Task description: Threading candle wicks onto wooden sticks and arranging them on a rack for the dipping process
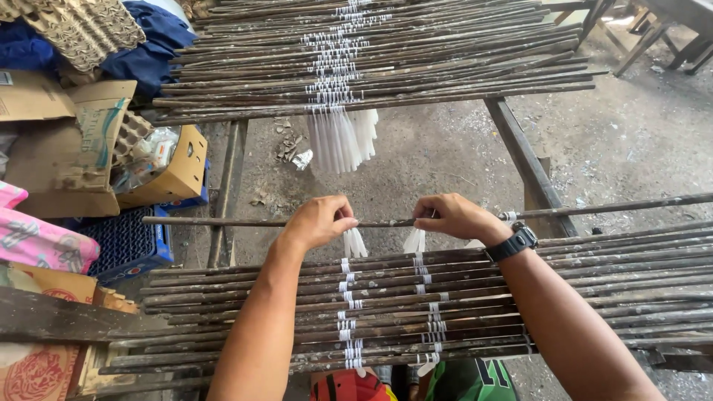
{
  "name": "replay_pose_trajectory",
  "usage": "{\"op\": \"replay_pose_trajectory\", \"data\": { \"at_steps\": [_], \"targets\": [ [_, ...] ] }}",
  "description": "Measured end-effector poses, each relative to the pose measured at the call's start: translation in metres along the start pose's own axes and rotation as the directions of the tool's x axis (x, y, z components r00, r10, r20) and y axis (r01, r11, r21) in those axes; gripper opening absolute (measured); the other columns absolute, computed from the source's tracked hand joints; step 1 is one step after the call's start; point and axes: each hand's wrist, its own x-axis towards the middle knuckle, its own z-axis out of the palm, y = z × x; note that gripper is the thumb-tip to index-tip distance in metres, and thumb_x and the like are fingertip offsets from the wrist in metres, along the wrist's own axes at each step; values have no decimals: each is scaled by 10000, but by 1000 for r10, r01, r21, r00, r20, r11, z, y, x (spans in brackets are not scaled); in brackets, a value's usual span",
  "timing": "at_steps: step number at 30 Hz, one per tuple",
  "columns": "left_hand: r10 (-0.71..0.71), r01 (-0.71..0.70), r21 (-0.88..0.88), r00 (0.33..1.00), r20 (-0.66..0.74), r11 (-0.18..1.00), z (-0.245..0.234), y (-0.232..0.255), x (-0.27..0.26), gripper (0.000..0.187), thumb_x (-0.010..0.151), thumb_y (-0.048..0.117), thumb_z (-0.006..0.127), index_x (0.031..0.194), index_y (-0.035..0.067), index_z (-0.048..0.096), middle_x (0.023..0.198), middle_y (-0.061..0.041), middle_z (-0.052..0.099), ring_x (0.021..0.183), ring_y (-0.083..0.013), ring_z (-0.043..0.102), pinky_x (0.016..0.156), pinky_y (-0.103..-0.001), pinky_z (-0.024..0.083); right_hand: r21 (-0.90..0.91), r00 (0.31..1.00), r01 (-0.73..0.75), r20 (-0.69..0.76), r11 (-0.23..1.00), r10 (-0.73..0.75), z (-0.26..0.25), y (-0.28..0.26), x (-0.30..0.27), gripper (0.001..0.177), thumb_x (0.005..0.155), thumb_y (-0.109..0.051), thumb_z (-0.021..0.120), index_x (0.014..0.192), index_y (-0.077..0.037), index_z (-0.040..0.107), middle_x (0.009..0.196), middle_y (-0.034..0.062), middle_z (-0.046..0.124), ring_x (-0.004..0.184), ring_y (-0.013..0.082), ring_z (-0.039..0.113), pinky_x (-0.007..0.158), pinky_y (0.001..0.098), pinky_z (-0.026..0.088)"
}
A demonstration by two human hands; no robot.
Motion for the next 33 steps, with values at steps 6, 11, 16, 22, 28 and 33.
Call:
{"op": "replay_pose_trajectory", "data": {
  "at_steps": [6,11,16,22,28,33],
  "targets": [
    [-80,81,-8,996,36,997,-17,0,-13,163,718,302,588,827,187,628,776,-42,649,797,-237,612,698,-359,470,1,1000,-25,18,1000,25,-1,-2,0,234,722,-330,612,819,-118,632,680,36,615,670,190,613,627,323,480],
    [-85,83,40,995,54,996,-24,-10,-16,176,727,306,580,812,167,647,789,-73,655,824,-275,608,714,-384,467,5,999,-43,24,999,43,-6,-8,-8,242,727,-329,607,841,-117,633,691,58,621,687,203,628,621,328,495],
    [-146,140,65,985,97,988,-32,-8,-18,227,707,338,584,791,150,678,797,-100,661,833,-284,607,726,-392,461,-35,1000,-13,-2,999,13,-30,-20,-26,295,774,-273,530,952,-47,594,870,190,635,870,369,598,758,457,462],
    [-182,177,53,973,142,983,-36,3,-20,219,683,327,614,820,166,673,747,-69,665,789,-246,616,709,-353,465,-186,980,-29,-198,982,-9,-55,12,-58,231,795,-233,515,946,-73,585,912,157,639,889,343,599,771,444,462],
    [-172,173,6,977,125,985,-37,9,-23,203,688,314,618,820,165,659,700,-44,658,747,-211,613,692,-337,460,-303,959,-246,-212,921,186,-55,25,-106,265,799,-247,503,977,-78,603,911,166,639,898,363,596,809,452,454],
    [-265,280,-37,939,219,959,-45,24,-29,175,787,302,599,828,133,580,798,-17,648,710,-129,585,666,-277,429,-323,954,-191,-283,927,98,-39,43,-120,270,779,-228,471,1017,-170,586,1024,58,612,896,205,603,765,343,464]
  ]
}}
